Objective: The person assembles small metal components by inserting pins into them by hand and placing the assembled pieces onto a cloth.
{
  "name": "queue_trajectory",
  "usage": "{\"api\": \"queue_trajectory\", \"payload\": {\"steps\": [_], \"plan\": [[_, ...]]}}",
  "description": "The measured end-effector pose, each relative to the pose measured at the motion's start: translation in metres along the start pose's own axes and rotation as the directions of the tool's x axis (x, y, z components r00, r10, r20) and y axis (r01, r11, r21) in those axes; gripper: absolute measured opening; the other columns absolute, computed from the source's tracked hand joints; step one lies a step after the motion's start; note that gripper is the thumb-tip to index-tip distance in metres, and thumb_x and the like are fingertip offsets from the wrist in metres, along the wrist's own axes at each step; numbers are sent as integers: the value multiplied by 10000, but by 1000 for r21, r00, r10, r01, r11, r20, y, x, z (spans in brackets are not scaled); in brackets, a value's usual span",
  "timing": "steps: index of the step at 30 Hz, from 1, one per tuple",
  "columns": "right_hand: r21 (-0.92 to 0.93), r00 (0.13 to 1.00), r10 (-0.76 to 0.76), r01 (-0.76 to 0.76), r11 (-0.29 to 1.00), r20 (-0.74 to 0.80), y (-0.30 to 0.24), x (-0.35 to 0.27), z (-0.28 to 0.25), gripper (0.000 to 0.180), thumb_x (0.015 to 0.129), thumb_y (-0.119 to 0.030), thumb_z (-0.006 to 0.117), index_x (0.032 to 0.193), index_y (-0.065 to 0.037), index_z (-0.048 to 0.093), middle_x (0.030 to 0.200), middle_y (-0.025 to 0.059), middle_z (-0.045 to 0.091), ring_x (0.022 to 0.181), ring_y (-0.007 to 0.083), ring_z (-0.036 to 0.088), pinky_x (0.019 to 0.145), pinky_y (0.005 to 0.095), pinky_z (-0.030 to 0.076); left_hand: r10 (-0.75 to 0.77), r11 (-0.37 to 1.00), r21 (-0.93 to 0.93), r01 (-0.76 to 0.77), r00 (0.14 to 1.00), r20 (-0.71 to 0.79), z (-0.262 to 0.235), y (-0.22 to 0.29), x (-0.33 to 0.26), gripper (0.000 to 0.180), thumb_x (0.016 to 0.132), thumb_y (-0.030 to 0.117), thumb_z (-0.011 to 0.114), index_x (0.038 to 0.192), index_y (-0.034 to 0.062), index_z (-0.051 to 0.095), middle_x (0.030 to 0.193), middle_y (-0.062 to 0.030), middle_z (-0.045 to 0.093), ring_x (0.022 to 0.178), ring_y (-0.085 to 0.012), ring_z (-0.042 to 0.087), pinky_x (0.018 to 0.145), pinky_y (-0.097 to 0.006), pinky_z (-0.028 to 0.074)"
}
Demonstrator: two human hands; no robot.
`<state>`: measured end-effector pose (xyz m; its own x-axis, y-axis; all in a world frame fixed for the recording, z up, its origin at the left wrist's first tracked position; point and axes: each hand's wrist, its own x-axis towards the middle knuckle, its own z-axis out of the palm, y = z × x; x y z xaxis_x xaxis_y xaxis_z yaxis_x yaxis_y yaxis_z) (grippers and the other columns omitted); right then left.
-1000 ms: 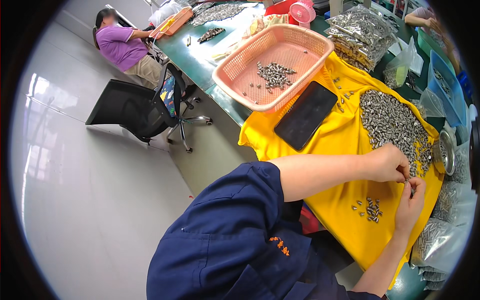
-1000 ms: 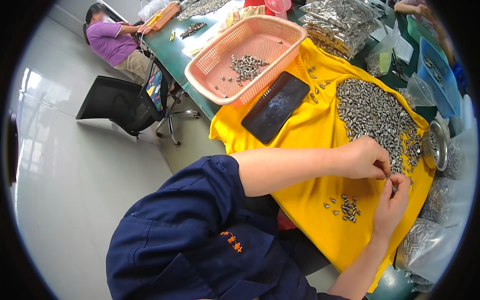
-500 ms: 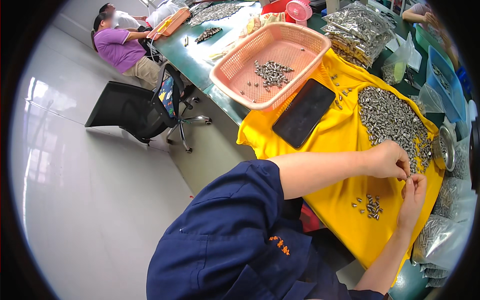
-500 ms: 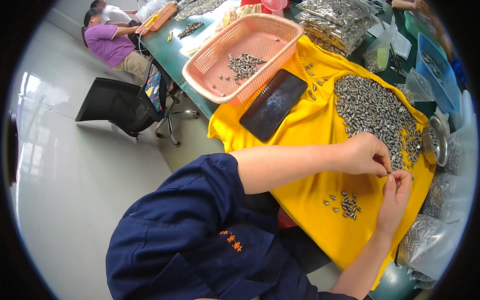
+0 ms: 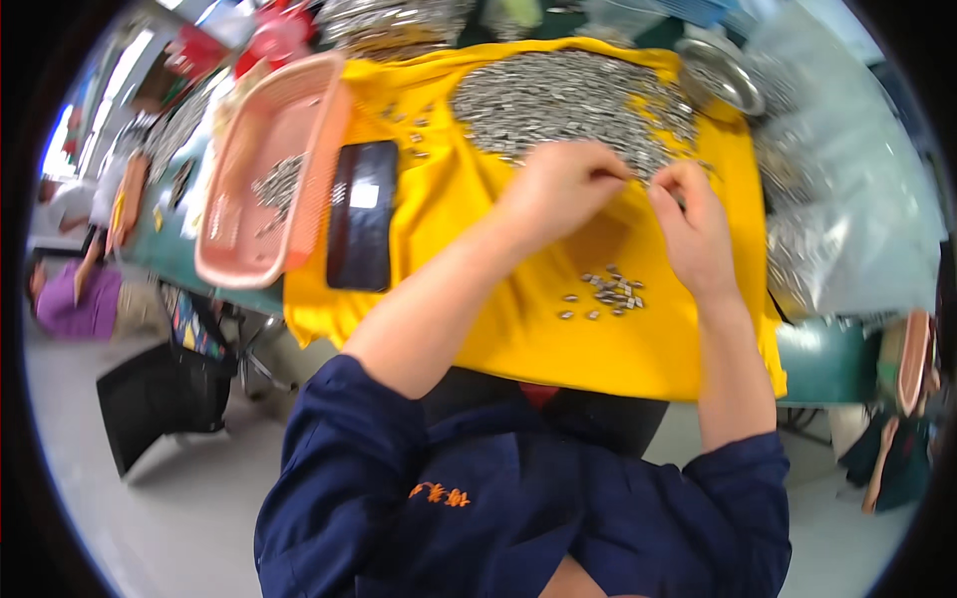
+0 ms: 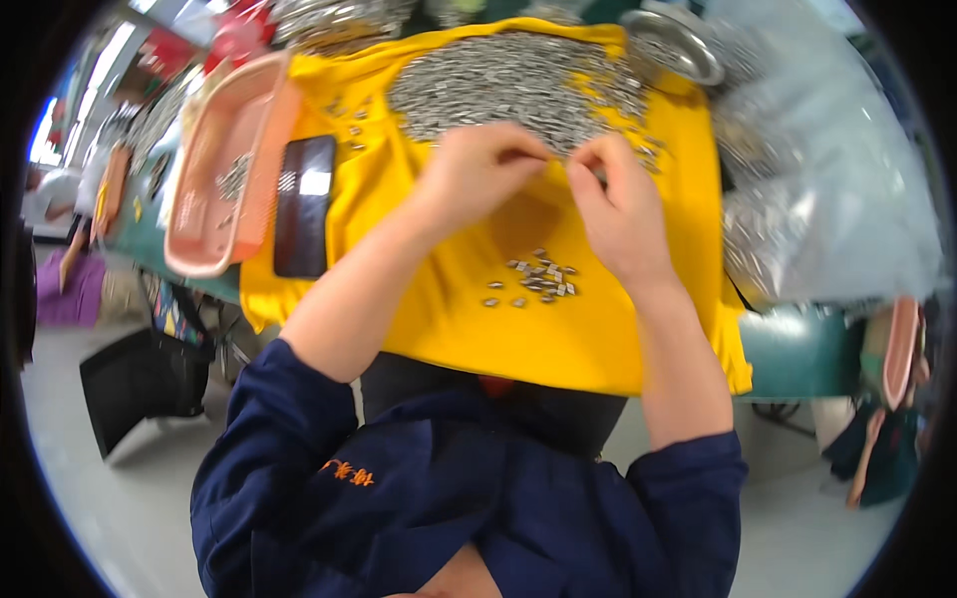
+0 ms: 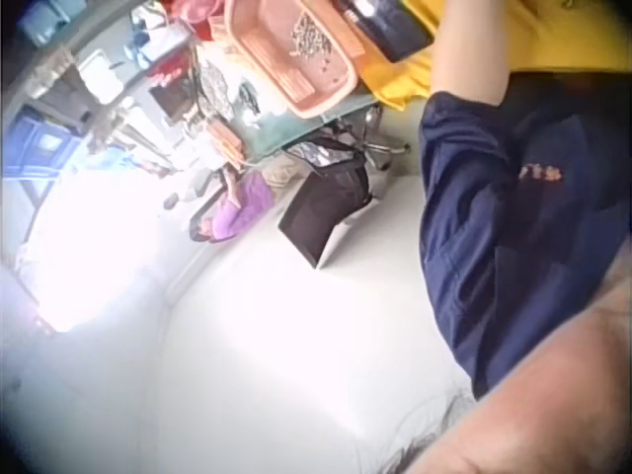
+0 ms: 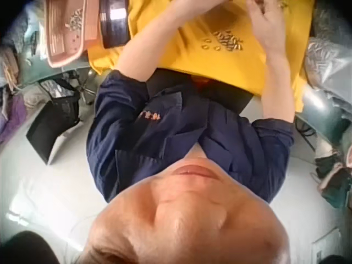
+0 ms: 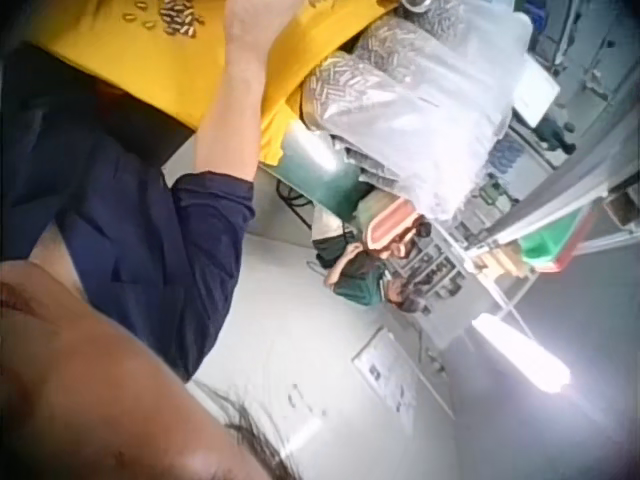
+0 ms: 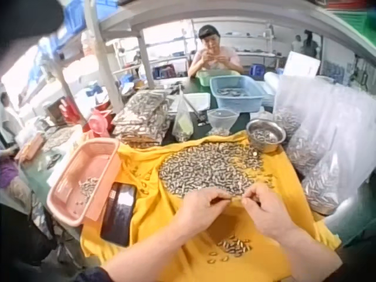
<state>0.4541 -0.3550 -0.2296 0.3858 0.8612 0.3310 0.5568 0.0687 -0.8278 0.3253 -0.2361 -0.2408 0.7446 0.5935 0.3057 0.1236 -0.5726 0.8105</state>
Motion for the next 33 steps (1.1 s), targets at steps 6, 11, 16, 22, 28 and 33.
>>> {"api": "queue_trajectory", "payload": {"steps": [6,11,16,22,28,33], "plan": [[96,992,110,-104,990,-63,4,-2,-9,88,842,-109,539,865,-28,513,724,36,540,665,97,483,593,249,401,-185,888,-420,185,982,42,0,0,4,145,815,20,597,948,-24,631,858,-54,648,768,-108,604,700,-224,486],[212,988,152,-149,966,1,1,-5,-9,89,841,-118,539,868,-36,516,733,23,540,658,77,456,580,233,384,-216,877,-406,258,965,147,4,2,1,167,827,7,577,988,-8,620,884,-44,634,808,-93,588,726,-213,472],[280,990,136,-137,950,22,0,-5,-10,91,847,-123,539,876,-39,517,767,8,536,702,74,462,609,229,389,-293,673,-641,369,929,227,3,3,-2,157,845,37,580,998,11,607,880,-44,626,790,-108,590,734,-228,484],[370,994,108,-108,923,18,-2,-5,-6,92,854,-110,535,892,-28,522,780,4,535,734,75,479,656,227,417,-230,330,-844,423,903,363,4,2,-3,132,858,41,569,988,19,581,904,-67,625,817,-152,617,763,-273,517],[391,994,96,-109,914,52,-2,-5,-8,80,851,-97,532,879,-22,527,783,12,539,724,75,492,654,226,427,-195,327,-846,422,906,376,8,0,-3,116,852,31,572,967,15,585,901,-76,630,838,-163,624,779,-286,521],[176,1000,7,-10,984,13,-7,-7,-9,67,830,-74,531,860,-18,510,722,56,544,644,130,519,594,268,424,-200,460,-809,367,930,308,8,2,-5,114,836,18,590,948,-1,599,886,-81,638,812,-155,628,761,-260,518]]}}
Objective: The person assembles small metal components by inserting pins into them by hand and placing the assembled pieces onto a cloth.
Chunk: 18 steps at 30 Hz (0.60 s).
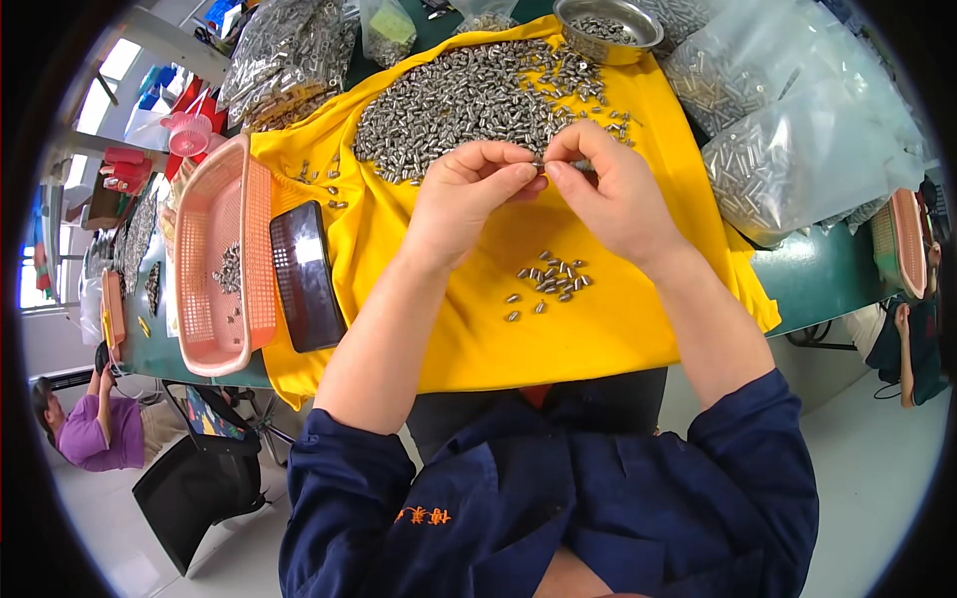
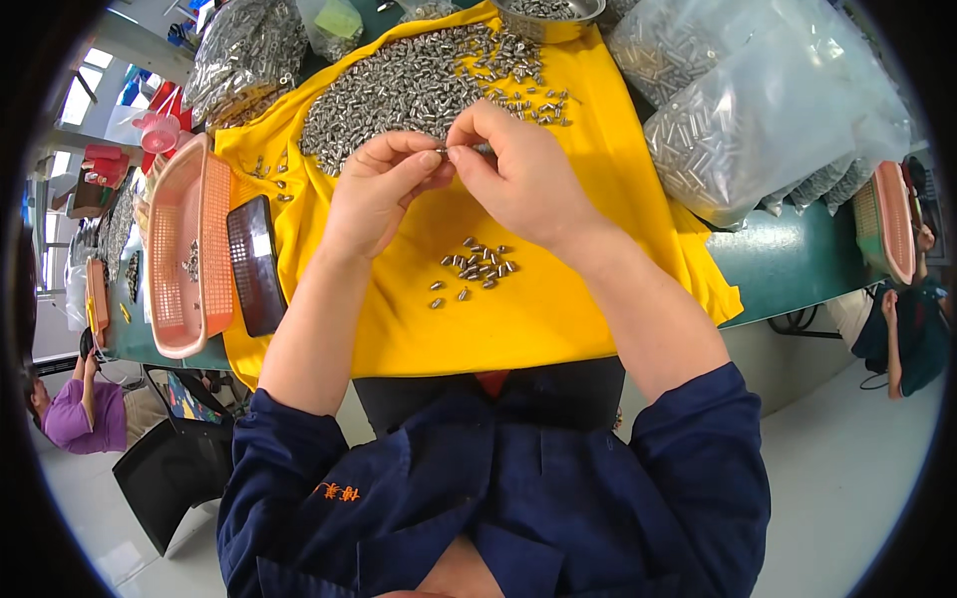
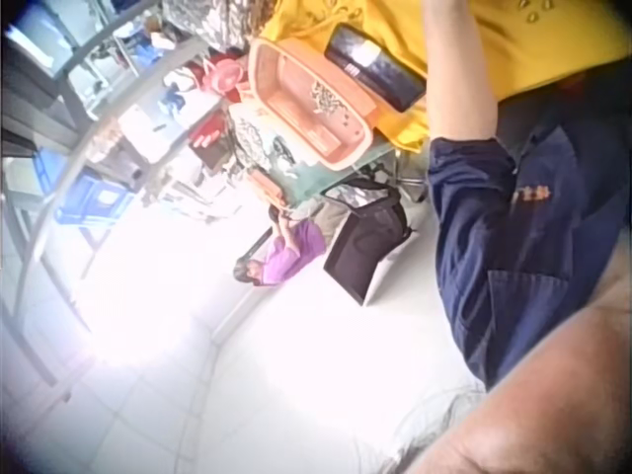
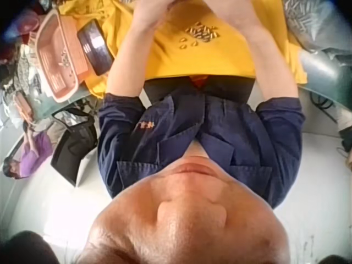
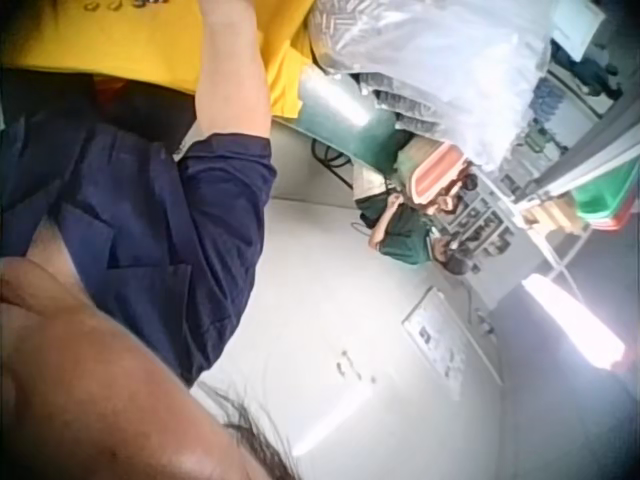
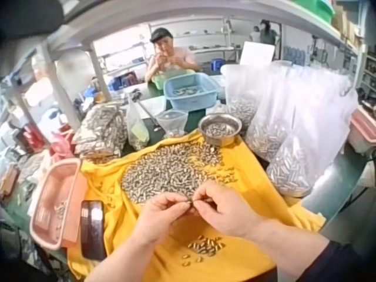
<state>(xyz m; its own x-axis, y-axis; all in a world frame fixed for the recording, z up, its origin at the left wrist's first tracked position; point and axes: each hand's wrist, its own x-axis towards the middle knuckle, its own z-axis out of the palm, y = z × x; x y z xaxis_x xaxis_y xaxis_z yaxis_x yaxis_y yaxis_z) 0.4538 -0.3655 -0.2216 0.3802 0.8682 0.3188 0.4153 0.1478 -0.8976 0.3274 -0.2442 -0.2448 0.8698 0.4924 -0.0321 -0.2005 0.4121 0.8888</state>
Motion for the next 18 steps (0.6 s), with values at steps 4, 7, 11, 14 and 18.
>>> {"api": "queue_trajectory", "payload": {"steps": [4,7,11,14,18], "plan": [[-137,997,-74,69,988,-30,0,-2,2,65,821,-67,526,852,-21,493,713,103,548,630,214,541,581,308,424,40,983,181,-30,998,-48,7,4,0,121,822,6,604,939,-24,608,878,-92,642,785,-151,633,733,-242,519],[-135,998,-64,60,989,-24,-2,-1,4,63,822,-69,522,849,-24,486,727,124,555,644,269,545,585,334,427,66,967,250,-49,996,-58,5,4,-2,126,821,3,605,941,-35,609,882,-99,643,781,-152,634,728,-245,522],[-123,998,-54,51,991,-22,-3,-1,3,64,824,-72,519,857,-25,491,733,120,560,652,269,551,592,338,428,85,974,217,-71,995,-53,3,2,0,139,824,2,600,956,-37,608,889,-96,643,796,-154,633,746,-252,521],[-116,995,-76,68,991,-63,-1,-1,5,71,825,-78,516,869,-24,502,747,125,568,679,285,562,605,349,436,115,976,191,-104,992,-49,8,5,1,144,827,11,600,963,-33,609,888,-88,644,804,-150,630,758,-250,515],[-238,990,-135,122,964,-42,-2,-2,4,77,818,-83,517,868,-26,523,769,136,576,729,315,567,630,377,444,83,977,202,-69,995,-60,7,5,2,146,830,20,599,966,-31,609,887,-85,643,803,-146,626,760,-244,510]]}}
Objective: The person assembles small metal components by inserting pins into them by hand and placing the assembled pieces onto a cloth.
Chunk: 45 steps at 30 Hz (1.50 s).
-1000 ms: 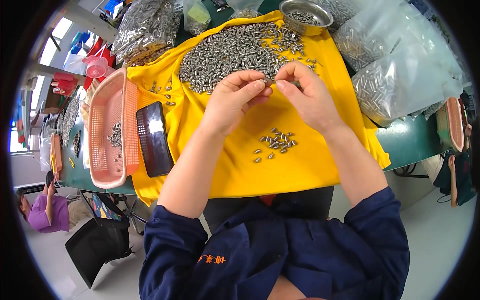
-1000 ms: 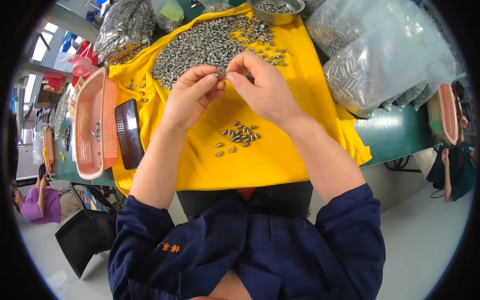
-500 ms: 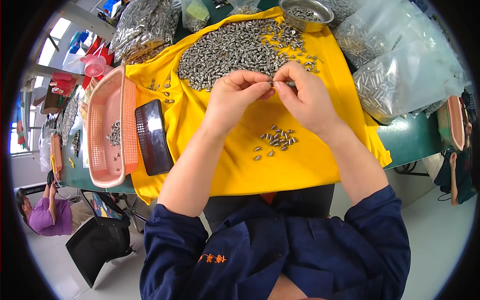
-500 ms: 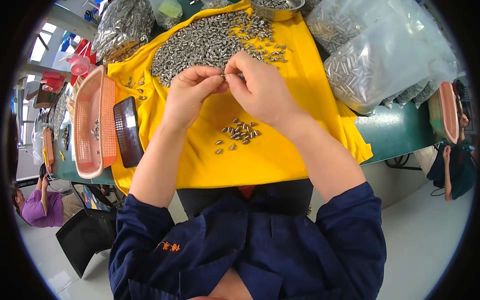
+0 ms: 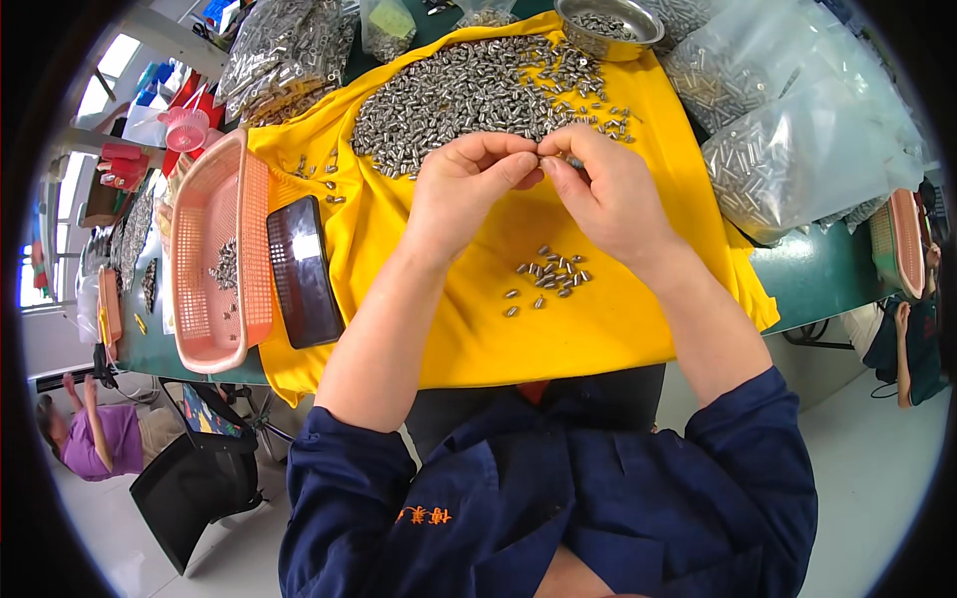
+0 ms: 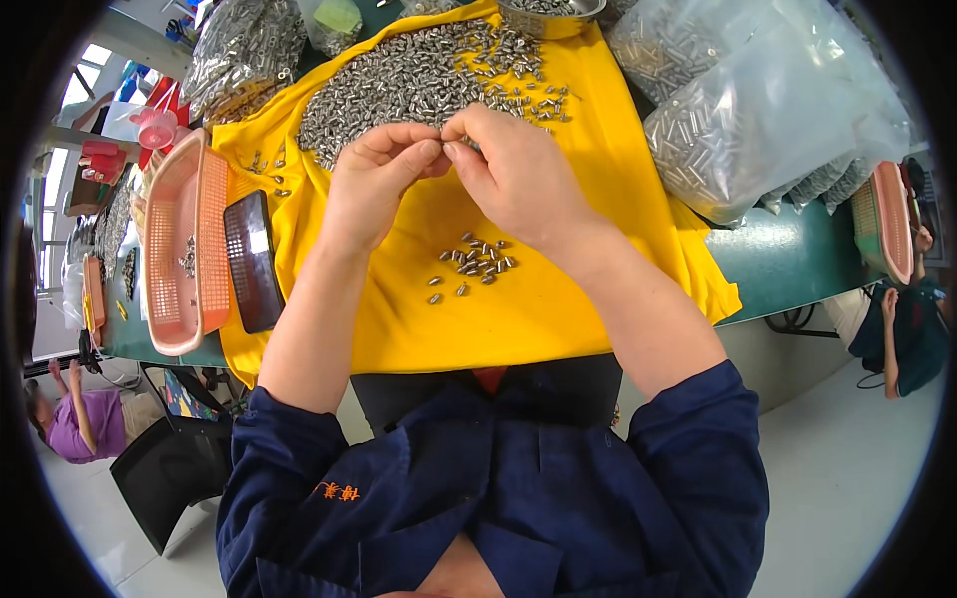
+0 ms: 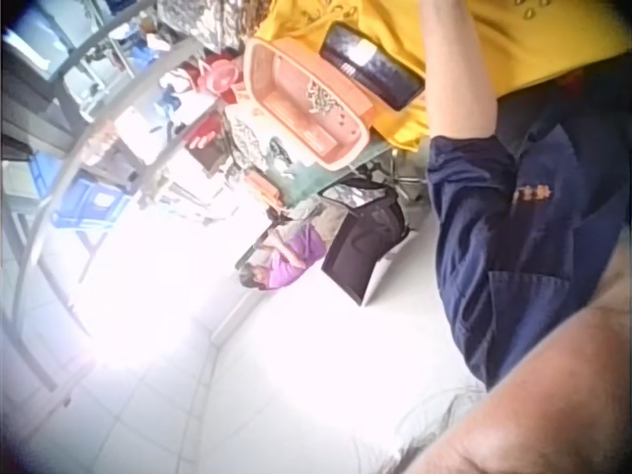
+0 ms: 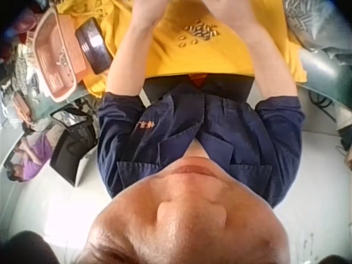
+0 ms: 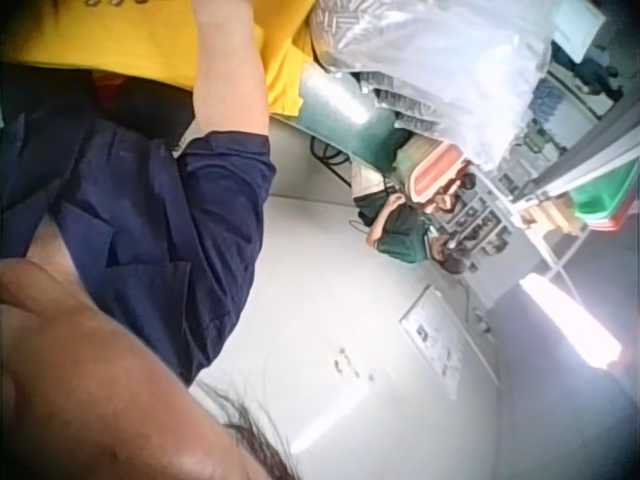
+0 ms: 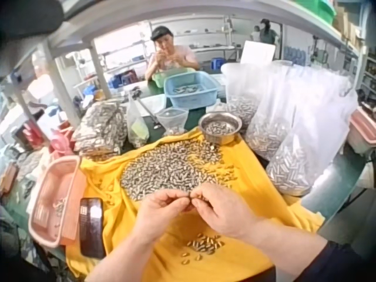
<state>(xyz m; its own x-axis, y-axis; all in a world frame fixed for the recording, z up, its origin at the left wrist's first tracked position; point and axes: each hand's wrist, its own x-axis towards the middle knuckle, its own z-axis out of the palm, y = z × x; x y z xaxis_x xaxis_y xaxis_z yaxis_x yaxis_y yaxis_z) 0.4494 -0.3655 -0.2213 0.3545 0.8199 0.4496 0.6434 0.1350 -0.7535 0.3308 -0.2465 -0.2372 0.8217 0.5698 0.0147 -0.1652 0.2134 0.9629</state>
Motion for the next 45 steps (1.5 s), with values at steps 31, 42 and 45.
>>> {"api": "queue_trajectory", "payload": {"steps": [31,42,45], "plan": [[217,995,90,-97,971,43,-1,1,-4,85,838,-103,528,864,-24,509,708,77,533,632,177,503,583,288,403,35,999,-5,-35,999,13,-7,-1,-3,141,808,-36,596,949,-22,604,920,-116,635,829,-200,625,789,-308,516],[41,999,-1,-1,999,35,1,-1,-3,72,835,-91,519,848,-27,489,694,130,536,618,274,534,565,343,415,95,985,147,-94,995,-6,-1,-1,-4,144,781,-68,614,918,-25,617,920,-102,636,834,-172,619,797,-280,510],[63,999,10,-13,998,46,-1,0,-3,62,834,-81,512,851,-28,484,694,139,537,637,299,541,572,356,418,132,984,120,-131,991,-2,0,-1,-4,122,777,-19,649,898,-23,637,861,-78,654,793,-129,627,731,-219,504]]}}
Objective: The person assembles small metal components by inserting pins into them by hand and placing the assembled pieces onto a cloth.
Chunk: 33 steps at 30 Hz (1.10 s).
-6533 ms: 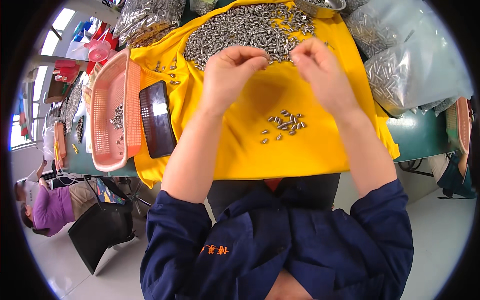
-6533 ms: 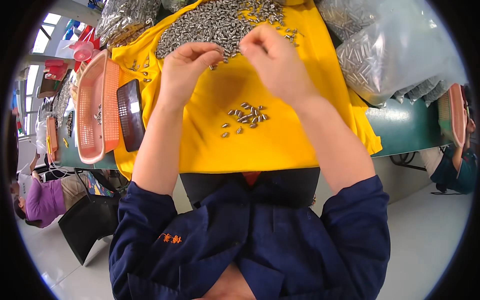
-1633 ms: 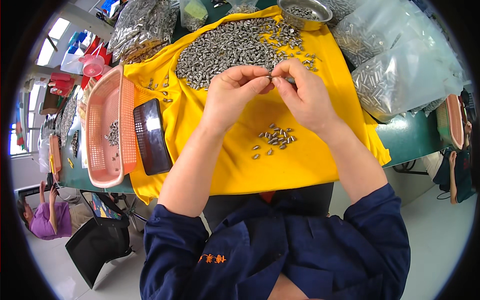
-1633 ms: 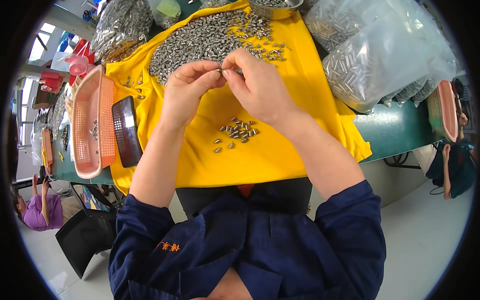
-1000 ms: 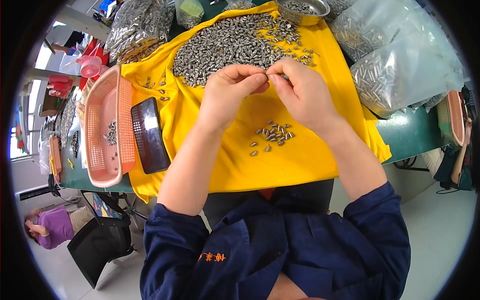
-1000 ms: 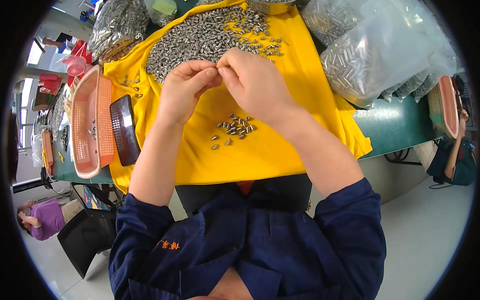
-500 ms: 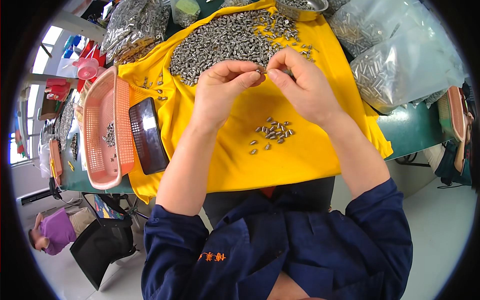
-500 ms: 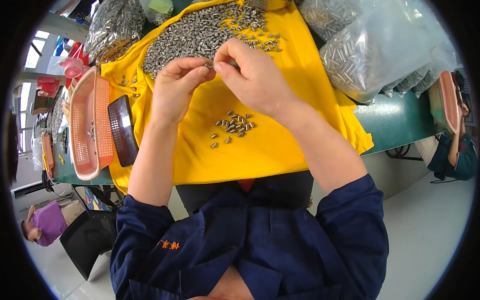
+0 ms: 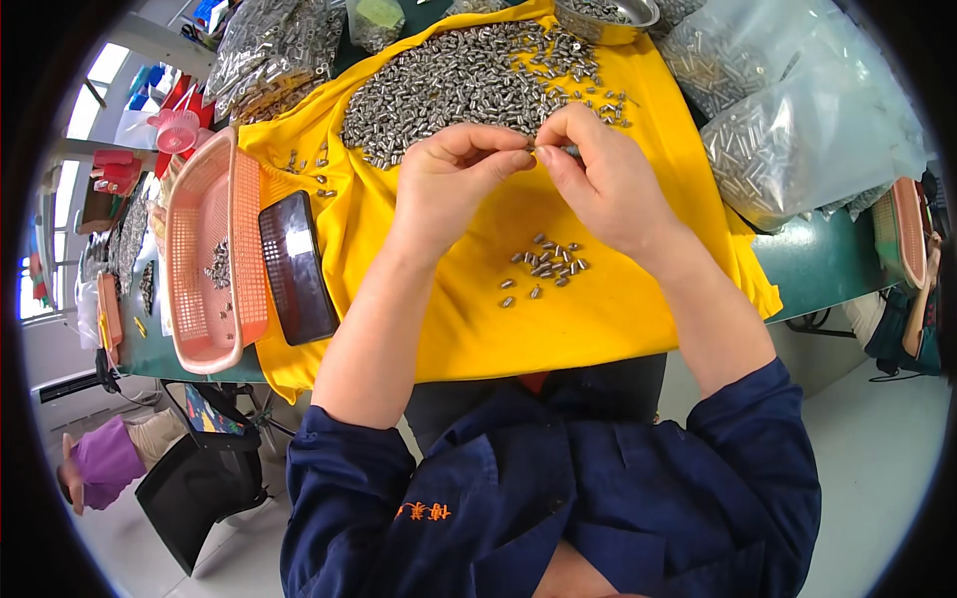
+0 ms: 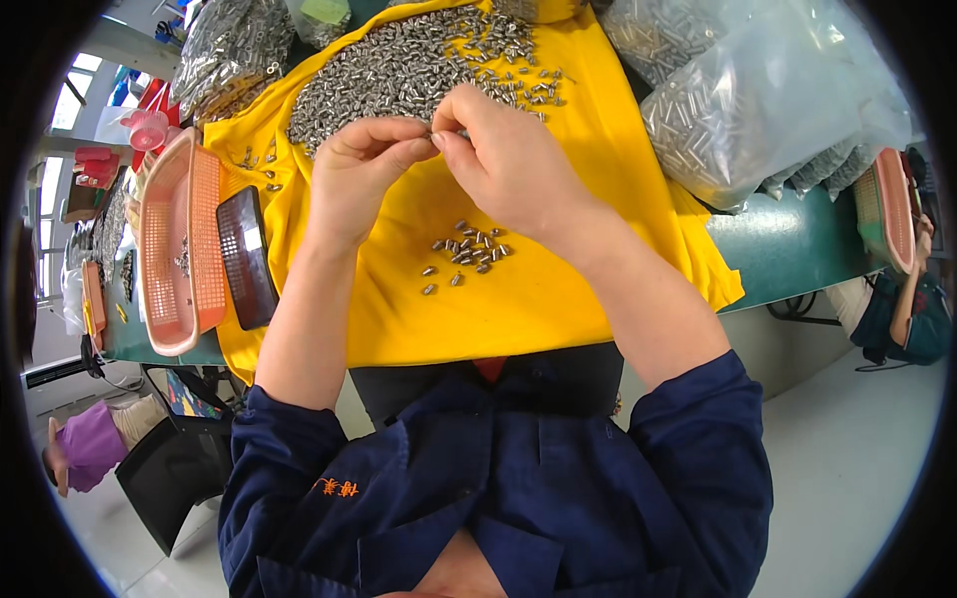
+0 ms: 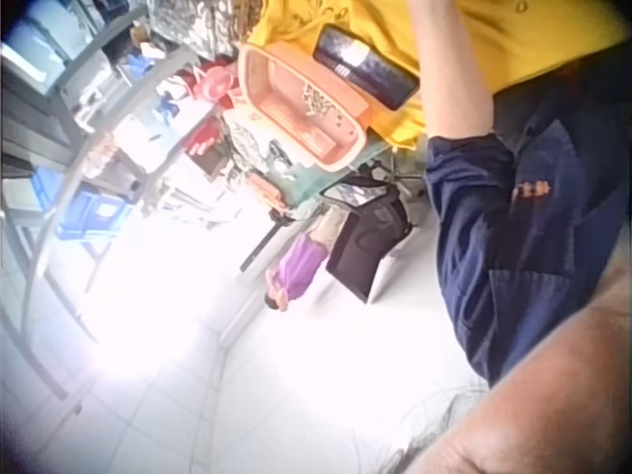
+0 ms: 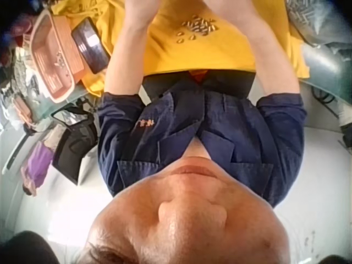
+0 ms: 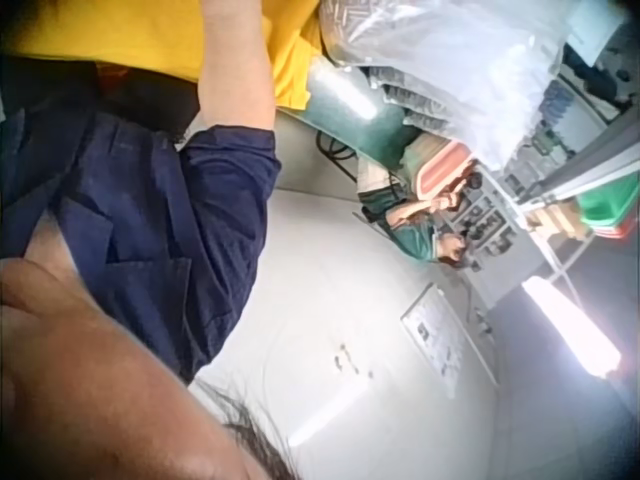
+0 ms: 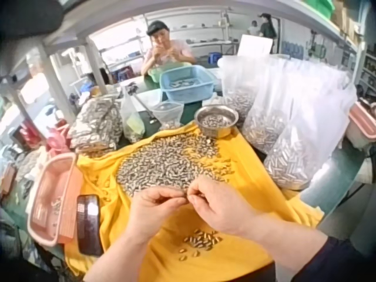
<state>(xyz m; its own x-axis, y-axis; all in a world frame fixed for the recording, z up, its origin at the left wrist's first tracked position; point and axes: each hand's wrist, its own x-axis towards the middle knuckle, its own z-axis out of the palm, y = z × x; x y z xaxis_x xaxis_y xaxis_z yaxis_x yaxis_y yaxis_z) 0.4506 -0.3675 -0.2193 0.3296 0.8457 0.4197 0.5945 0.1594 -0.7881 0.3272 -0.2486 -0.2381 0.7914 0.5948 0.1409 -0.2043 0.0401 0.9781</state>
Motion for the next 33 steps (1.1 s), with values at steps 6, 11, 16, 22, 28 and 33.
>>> {"api": "queue_trajectory", "payload": {"steps": [6,11,16,22,28,33], "plan": [[2,1000,-13,13,1000,-26,-1,-1,3,61,836,-72,500,862,-23,475,715,143,541,656,300,544,592,360,425,0,999,47,1,1000,-23,2,1,-2,117,782,-15,647,898,-23,638,845,-76,656,775,-127,629,719,-219,507],[26,1000,22,-22,999,-15,-3,0,3,60,835,-70,499,859,-21,475,722,143,541,660,293,545,596,358,425,26,999,20,-26,999,-24,3,0,-2,117,786,-17,642,902,-24,637,853,-77,655,782,-125,630,720,-216,507],[47,999,30,-28,998,-28,0,-2,0,61,833,-75,506,849,-22,481,723,139,543,652,288,541,592,355,423,-62,997,54,60,998,26,7,6,2,138,799,-39,604,936,-37,613,887,-99,642,826,-167,626,775,-259,508],[-25,999,-34,34,999,6,0,0,2,58,826,-77,517,835,-26,490,674,115,541,607,250,542,554,333,420,-89,979,182,92,996,-27,-2,2,0,126,816,16,591,929,-39,606,861,-88,638,790,-143,620,745,-253,499],[47,967,80,-70,996,-243,8,8,-34,107,874,-129,537,897,-27,515,728,-6,492,644,66,439,577,227,382,-43,982,174,73,984,-171,-29,10,5,79,804,15,590,866,-21,623,839,-72,638,797,-156,608,744,-271,489],[17,977,52,-49,999,-209,5,8,-24,132,874,-152,553,910,-27,528,753,-6,516,673,58,449,610,211,389,-82,716,662,-222,915,396,17,10,-31,131,728,-2,635,856,16,655,908,-77,658,878,-192,619,795,-280,479]]}}
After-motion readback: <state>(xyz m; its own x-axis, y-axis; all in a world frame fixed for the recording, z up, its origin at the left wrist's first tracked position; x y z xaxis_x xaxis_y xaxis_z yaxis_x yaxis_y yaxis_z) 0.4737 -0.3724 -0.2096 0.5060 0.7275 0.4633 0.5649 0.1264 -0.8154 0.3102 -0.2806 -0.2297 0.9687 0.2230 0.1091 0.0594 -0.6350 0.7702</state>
